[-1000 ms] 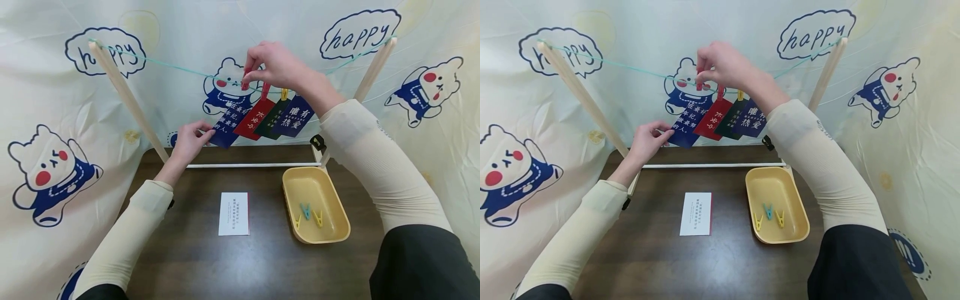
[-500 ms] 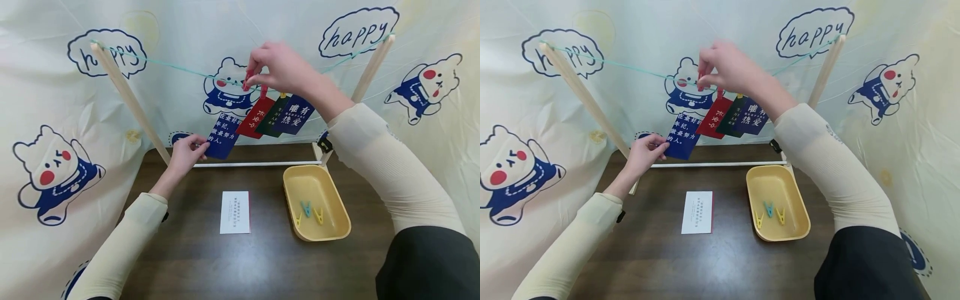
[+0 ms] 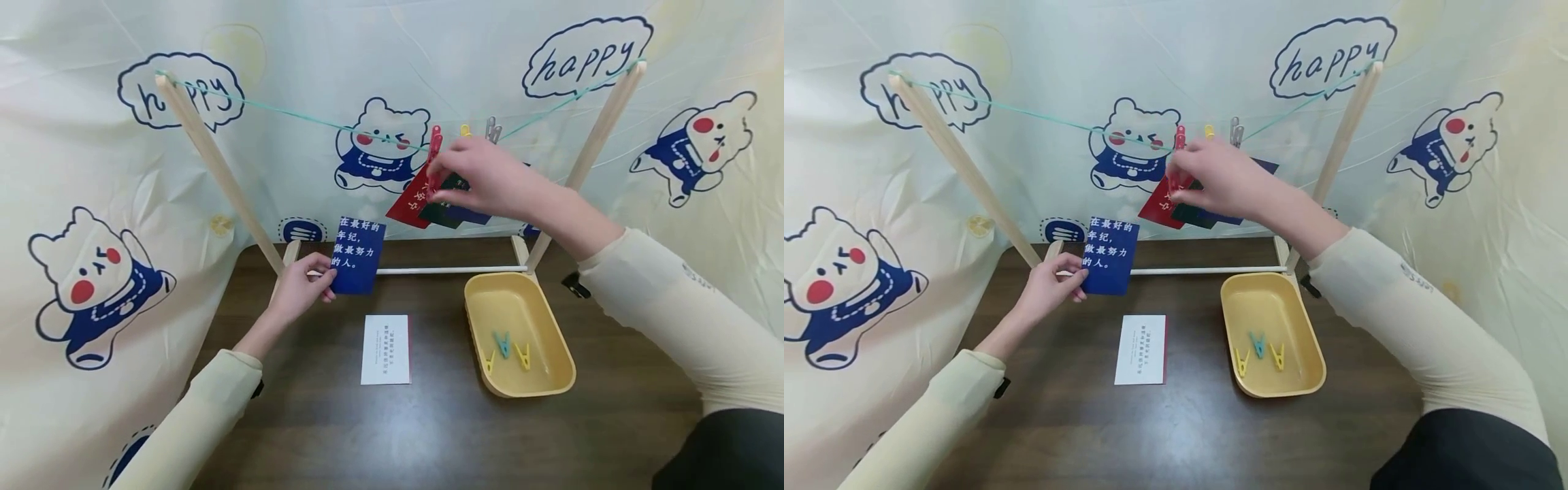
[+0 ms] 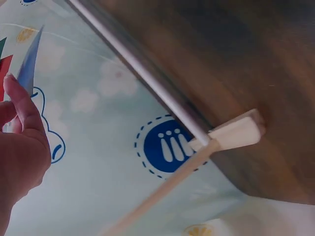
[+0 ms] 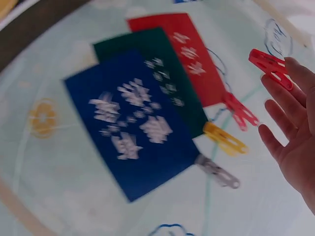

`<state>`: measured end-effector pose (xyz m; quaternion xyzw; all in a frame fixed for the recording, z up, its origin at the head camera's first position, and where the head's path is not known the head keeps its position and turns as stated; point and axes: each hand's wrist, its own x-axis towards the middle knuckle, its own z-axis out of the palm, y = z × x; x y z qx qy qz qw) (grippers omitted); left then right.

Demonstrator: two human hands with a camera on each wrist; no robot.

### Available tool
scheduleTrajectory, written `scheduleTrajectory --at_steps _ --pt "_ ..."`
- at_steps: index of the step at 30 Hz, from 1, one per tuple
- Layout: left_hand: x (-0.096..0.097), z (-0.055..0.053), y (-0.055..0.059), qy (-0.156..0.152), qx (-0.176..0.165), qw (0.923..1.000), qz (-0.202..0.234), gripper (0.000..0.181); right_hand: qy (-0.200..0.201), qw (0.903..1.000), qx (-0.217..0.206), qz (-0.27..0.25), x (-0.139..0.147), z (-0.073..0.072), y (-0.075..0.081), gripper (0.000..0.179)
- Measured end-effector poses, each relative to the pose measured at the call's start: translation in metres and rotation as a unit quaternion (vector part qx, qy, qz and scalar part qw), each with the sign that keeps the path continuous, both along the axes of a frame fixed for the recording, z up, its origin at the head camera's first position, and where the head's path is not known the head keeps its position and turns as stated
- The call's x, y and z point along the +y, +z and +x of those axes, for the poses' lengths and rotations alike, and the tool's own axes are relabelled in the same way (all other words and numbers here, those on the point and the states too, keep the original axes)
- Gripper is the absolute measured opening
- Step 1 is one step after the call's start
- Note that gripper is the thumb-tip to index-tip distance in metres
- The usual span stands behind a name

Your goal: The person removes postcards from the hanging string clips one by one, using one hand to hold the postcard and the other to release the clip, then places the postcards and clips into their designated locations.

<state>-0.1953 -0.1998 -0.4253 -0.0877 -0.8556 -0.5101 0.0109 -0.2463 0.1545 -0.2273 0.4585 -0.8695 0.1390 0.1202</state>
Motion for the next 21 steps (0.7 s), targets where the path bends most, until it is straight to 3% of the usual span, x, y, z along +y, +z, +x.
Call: scheduleTrajectory --at_steps 4,7,13,21 --pt "-0.006 0.01 -0.011 0.0 -0.02 0.9996 0.021 0.015 -0.011 0.9998 -0.018 -0.001 0.016 0.007 -0.025 0.034" --pt "-0.005 0.018 -0.024 0.001 -0.063 0.9972 0.04 0.015 -0.021 0.9988 -0.044 0.004 0.026 0.012 -0.05 0.028" --pt "0.004 0.036 -0.05 0.001 -0.16 0.9849 0.065 0.016 -0.037 0.9916 -0.112 0.052 0.038 0.03 -0.102 0.022" --pt "0.02 0.054 -0.075 -0.035 -0.229 0.9677 0.099 0.017 -0.061 0.9751 -0.195 0.088 0.058 0.044 -0.154 0.021"
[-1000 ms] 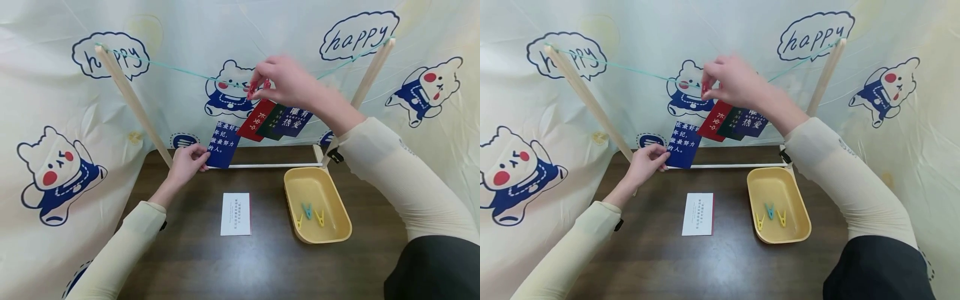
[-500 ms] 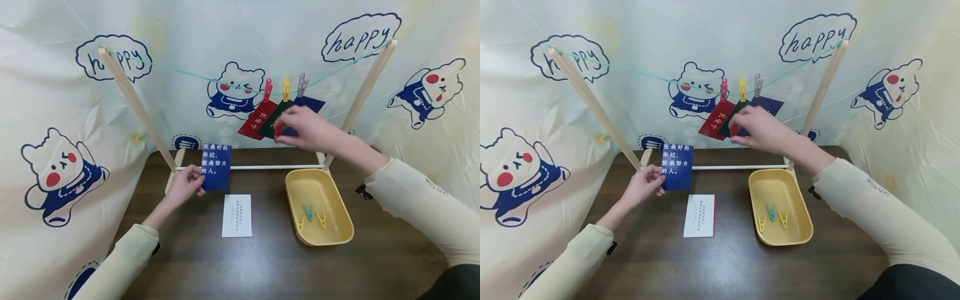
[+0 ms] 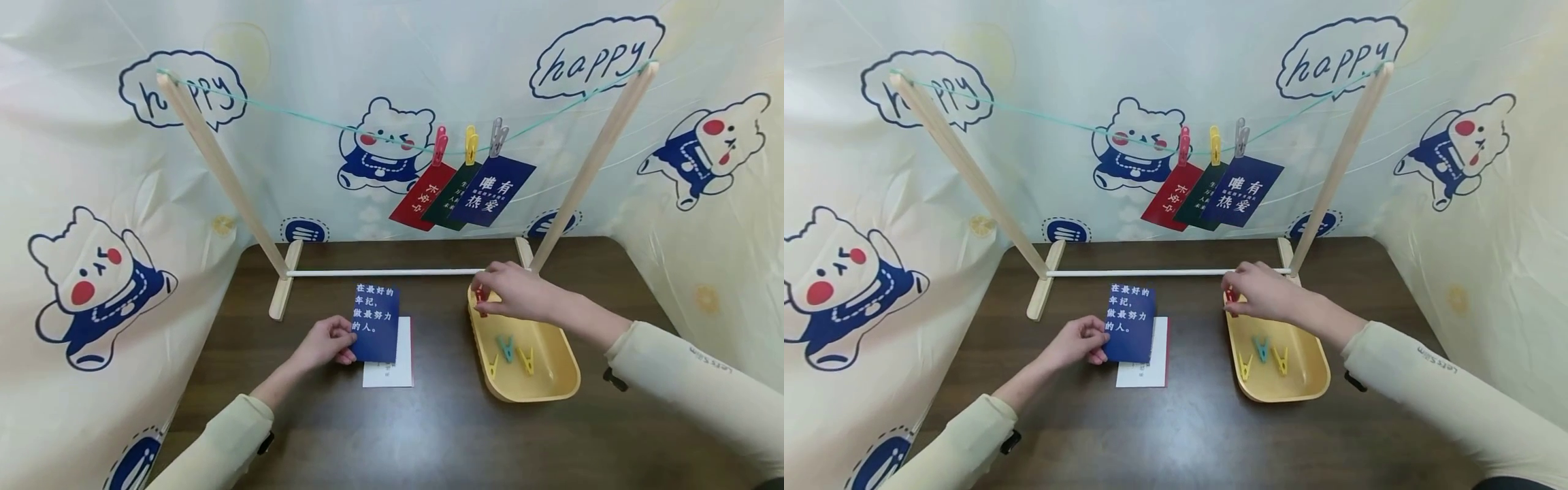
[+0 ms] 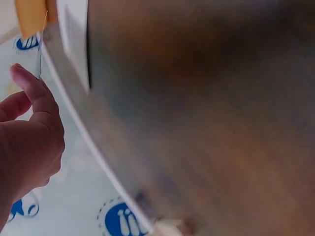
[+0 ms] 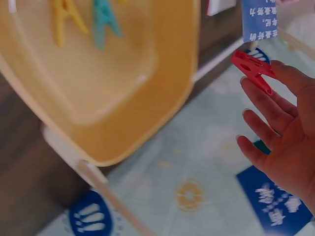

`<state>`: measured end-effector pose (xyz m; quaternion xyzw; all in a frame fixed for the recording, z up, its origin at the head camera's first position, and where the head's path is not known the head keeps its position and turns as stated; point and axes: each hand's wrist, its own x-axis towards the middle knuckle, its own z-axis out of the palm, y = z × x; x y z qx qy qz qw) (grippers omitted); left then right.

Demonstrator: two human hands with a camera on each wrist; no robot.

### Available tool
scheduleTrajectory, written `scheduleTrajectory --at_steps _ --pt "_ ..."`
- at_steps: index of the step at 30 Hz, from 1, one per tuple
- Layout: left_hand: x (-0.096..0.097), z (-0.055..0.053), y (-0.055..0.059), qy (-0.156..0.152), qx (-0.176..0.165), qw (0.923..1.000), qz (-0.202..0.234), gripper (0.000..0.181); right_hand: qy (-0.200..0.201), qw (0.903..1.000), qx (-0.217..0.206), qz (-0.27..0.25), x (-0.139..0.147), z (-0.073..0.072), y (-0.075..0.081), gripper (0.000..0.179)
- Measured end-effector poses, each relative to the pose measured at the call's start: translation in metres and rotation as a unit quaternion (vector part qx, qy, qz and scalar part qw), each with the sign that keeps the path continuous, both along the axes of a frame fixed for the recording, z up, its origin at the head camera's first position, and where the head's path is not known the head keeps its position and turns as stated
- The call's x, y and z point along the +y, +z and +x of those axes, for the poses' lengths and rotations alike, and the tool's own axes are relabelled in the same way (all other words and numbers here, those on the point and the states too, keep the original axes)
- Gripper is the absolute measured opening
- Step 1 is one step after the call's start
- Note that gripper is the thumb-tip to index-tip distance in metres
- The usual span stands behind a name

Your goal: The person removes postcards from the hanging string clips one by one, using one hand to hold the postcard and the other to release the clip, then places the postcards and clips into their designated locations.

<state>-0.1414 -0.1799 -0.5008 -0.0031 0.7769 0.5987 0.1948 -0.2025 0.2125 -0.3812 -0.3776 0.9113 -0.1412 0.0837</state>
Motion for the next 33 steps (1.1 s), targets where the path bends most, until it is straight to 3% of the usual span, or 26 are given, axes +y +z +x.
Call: scheduleTrajectory --at_steps 5,10,15,18,26,33 --pt "0.01 0.01 -0.015 0.006 -0.046 0.9987 0.024 0.016 -0.01 0.9991 -0.033 0.026 0.016 -0.001 -0.019 0.017" --pt "0.015 0.015 -0.025 0.018 -0.057 0.9977 0.033 0.014 -0.001 0.996 -0.077 0.044 0.029 0.001 -0.034 0.016" --pt "0.017 0.019 -0.032 0.021 -0.039 0.9988 -0.022 0.01 0.007 0.9863 -0.15 0.068 0.035 0.009 -0.052 0.019" --pt "0.02 0.02 -0.033 0.016 -0.02 0.9975 -0.065 0.009 -0.011 0.9796 -0.185 0.077 0.038 0.014 -0.062 0.021" --pt "0.027 0.02 -0.031 0.011 -0.016 0.9966 -0.081 0.015 -0.03 0.9714 -0.217 0.093 0.046 0.024 -0.074 0.022" --pt "0.031 0.02 -0.032 -0.022 0.029 0.9882 -0.149 0.023 -0.041 0.9645 -0.238 0.107 0.046 0.032 -0.079 0.019"
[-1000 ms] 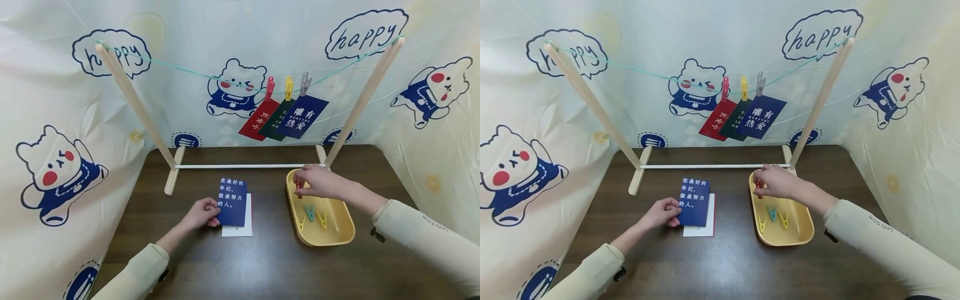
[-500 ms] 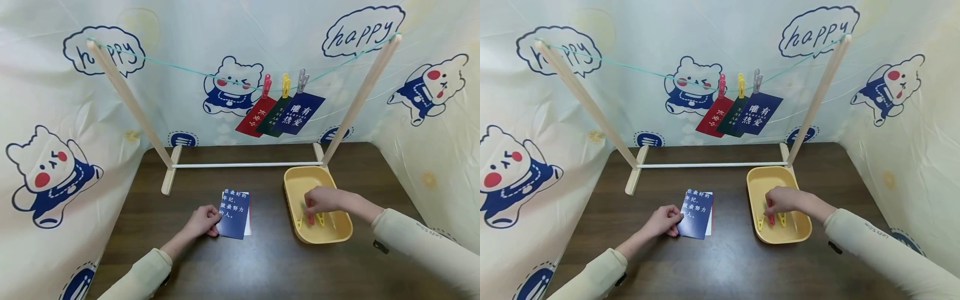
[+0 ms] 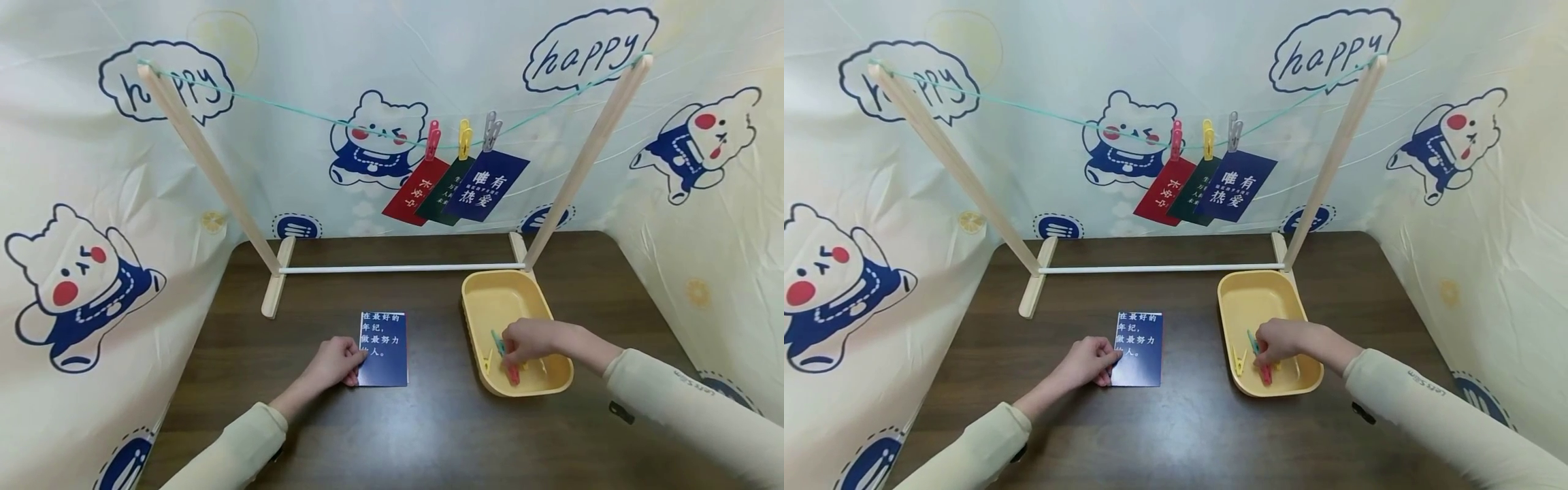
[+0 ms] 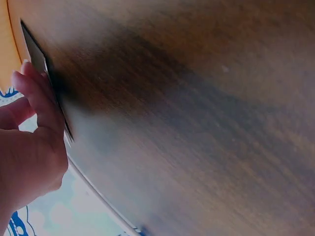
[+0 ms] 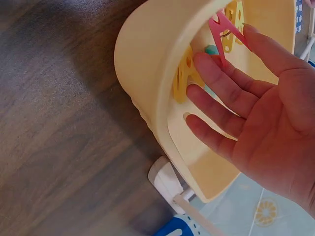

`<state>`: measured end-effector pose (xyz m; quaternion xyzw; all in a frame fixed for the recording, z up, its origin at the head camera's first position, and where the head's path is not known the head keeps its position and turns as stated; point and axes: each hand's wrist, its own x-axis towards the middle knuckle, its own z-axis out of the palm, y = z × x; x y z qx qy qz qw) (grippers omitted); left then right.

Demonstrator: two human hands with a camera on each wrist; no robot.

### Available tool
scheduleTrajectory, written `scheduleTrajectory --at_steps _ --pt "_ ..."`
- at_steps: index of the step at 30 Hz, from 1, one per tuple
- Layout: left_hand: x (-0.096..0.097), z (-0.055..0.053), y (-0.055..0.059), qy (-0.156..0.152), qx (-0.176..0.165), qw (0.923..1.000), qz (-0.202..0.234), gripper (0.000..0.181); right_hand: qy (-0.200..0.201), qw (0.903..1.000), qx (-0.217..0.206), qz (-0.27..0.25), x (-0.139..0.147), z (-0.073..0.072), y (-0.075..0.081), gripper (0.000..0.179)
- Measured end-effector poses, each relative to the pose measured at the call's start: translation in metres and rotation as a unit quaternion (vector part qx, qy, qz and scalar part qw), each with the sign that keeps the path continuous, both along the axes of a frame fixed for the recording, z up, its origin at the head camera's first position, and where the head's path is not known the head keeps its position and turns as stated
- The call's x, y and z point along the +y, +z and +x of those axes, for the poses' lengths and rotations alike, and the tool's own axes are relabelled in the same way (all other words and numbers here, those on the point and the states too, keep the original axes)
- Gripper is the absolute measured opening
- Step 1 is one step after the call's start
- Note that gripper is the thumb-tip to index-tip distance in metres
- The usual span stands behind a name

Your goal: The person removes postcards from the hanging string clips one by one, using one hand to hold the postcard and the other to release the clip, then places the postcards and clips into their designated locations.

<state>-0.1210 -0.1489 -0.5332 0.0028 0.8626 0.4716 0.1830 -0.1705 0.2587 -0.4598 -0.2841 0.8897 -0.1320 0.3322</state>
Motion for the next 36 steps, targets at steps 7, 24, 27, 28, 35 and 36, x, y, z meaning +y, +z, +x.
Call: scheduleTrajectory --at_steps 7,24,27,28,35,36 --pt "-0.001 0.001 -0.001 -0.002 0.037 0.9977 -0.057 0.027 -0.015 0.9996 -0.019 0.016 -0.001 0.004 -0.003 0.02" --pt "0.0 0.002 -0.009 -0.024 0.09 0.9843 -0.15 0.034 0.032 0.9959 0.078 -0.032 -0.005 -0.008 0.004 0.019" --pt "0.0 0.003 -0.009 -0.021 0.092 0.9843 -0.149 0.033 0.035 0.9942 0.095 -0.037 -0.006 -0.009 0.005 0.019" --pt "0.0 0.003 -0.008 -0.021 0.091 0.9844 -0.149 0.033 0.036 0.9938 0.098 -0.039 -0.006 -0.009 0.005 0.019" --pt "-0.001 -0.006 0.002 -0.007 0.157 0.9778 -0.139 0.023 0.015 0.994 0.09 -0.06 -0.009 -0.017 0.024 0.019" --pt "-0.001 -0.008 0.005 -0.002 0.168 0.9767 -0.134 0.021 0.015 0.9929 0.095 -0.069 -0.01 -0.019 0.029 0.019"
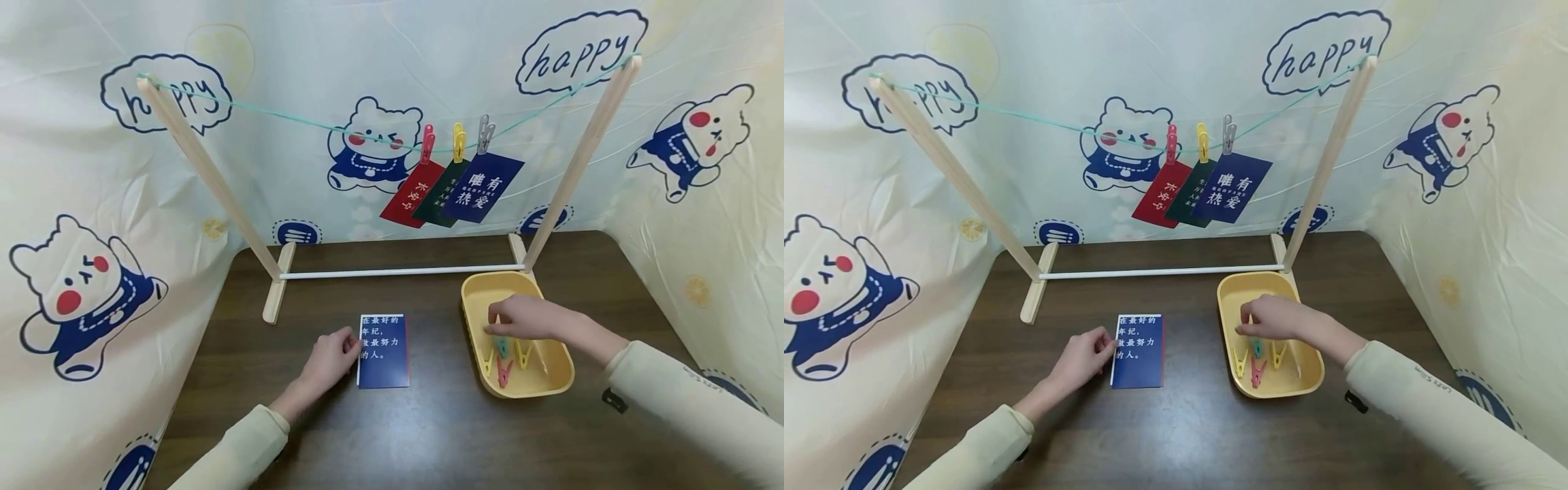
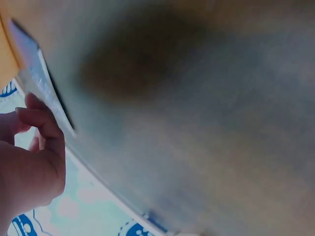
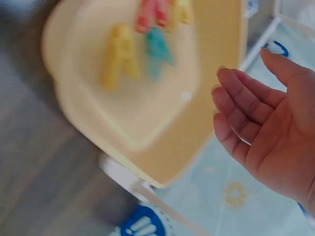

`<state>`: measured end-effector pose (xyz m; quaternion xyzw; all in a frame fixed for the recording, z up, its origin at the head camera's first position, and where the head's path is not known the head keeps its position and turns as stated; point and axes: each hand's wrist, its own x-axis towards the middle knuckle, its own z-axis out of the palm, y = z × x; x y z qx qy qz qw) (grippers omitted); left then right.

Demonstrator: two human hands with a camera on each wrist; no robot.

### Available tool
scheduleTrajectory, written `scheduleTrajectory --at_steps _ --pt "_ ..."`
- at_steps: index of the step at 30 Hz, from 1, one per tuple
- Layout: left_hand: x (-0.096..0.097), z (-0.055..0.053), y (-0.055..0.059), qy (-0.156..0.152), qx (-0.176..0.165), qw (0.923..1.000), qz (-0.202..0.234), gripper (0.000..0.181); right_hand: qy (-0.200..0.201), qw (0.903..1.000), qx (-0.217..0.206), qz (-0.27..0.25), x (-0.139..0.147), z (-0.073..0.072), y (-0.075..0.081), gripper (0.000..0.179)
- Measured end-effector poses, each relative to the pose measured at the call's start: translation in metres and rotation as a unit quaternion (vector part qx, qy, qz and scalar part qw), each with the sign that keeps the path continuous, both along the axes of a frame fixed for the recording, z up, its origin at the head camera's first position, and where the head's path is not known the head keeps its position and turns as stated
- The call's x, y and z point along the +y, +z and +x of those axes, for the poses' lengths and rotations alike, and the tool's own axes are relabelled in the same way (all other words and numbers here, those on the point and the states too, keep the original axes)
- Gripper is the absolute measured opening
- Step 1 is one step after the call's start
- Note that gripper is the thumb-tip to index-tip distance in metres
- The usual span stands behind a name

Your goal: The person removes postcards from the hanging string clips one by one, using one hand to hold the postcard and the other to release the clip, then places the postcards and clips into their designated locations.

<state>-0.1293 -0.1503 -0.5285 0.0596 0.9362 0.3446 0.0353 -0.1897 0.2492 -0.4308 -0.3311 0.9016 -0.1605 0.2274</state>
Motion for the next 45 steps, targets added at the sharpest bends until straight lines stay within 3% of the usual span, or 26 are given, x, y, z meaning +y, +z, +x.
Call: scheduleTrajectory --at_steps 7,14,19,23,26,30,32,36,42,45 --pt "0.002 -0.023 0.031 -0.005 0.063 0.9976 0.028 0.011 -0.007 0.9968 0.047 -0.065 -0.005 -0.01 0.047 0.02" --pt "0.013 -0.054 0.075 -0.037 0.121 0.9916 0.027 0.011 -0.005 0.99 0.101 -0.098 -0.02 -0.023 0.104 0.018" --pt "0.024 -0.081 0.105 -0.049 0.147 0.9865 0.052 0.011 0.002 0.982 0.15 -0.114 -0.031 -0.036 0.147 0.015" --pt "0.03 -0.103 0.13 -0.042 0.148 0.9826 0.104 0.015 -0.007 0.9701 0.206 -0.128 -0.042 -0.046 0.18 0.015" --pt "0.033 -0.116 0.147 -0.03 0.141 0.9801 0.136 0.022 -0.011 0.9561 0.252 -0.148 -0.052 -0.054 0.199 0.017" --pt "0.039 -0.131 0.157 -0.022 0.119 0.9831 0.137 0.035 0.002 0.9302 0.322 -0.176 -0.065 -0.067 0.216 0.019" --pt "0.042 -0.136 0.159 -0.022 0.108 0.986 0.125 0.041 0.001 0.9217 0.347 -0.173 -0.073 -0.075 0.224 0.023" --pt "0.047 -0.144 0.159 -0.023 0.085 0.9898 0.112 0.047 -0.018 0.9283 0.346 -0.135 -0.085 -0.09 0.236 0.035" --pt "0.052 -0.151 0.162 -0.031 0.076 0.9878 0.133 0.045 -0.05 0.9588 0.273 -0.059 -0.094 -0.107 0.245 0.055" --pt "0.053 -0.154 0.165 -0.04 0.08 0.9865 0.138 0.041 -0.057 0.9683 0.24 -0.042 -0.096 -0.113 0.246 0.062"
